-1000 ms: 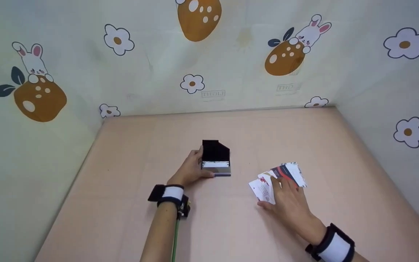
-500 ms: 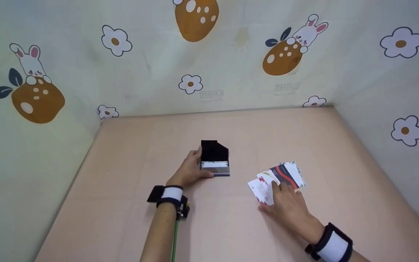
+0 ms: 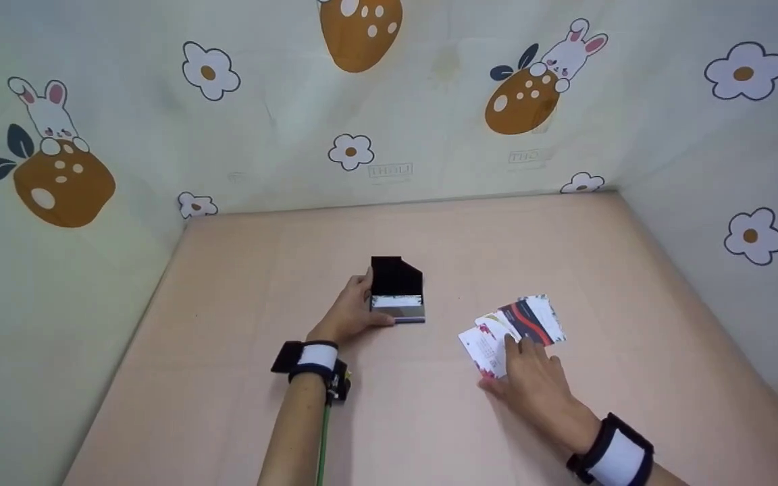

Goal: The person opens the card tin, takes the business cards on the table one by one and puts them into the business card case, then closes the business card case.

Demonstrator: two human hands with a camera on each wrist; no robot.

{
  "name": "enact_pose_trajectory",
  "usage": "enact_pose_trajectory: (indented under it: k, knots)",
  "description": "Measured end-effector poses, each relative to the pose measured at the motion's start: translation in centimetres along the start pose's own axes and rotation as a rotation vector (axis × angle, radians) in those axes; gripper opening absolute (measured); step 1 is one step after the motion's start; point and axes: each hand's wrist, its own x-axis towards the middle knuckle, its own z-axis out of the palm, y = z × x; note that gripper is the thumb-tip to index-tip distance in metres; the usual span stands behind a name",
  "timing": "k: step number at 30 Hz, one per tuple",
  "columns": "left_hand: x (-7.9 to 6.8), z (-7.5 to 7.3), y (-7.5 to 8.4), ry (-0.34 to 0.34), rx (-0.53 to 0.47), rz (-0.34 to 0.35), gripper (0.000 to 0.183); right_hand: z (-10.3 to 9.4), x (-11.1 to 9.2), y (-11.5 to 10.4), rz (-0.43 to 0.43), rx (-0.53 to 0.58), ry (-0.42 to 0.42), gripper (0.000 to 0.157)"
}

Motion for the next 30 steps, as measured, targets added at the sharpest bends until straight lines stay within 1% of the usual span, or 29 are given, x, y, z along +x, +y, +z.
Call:
enact_pose_trajectory:
  k: [14,19,25,28,30]
  knots:
    - [0.1,0.0,0.2,0.008,0.015,-0.007,0.115,0.3,0.0,-0.1,0.016,0.015,0.001,0.081]
    - [0.1,-0.1,0.2,0.005,0.024,0.006,0.116,0.2,-0.2,-0.1,0.002,0.008,0.017,0.08]
    - [0.0,-0.2,0.3,0.01,0.034,0.018,0.114,0.0,-0.5,-0.4,-0.024,0.03,0.048,0.08]
    - [0.0,-0.2,0.3,0.011,0.029,0.019,0.114,0.0,-0.7,-0.7,-0.019,0.051,0.017,0.081]
    - [-0.1,-0.1,0.3,0.009,0.029,0.017,0.114,-0.1,-0.9,-0.9,-0.014,0.063,-0.025,0.08]
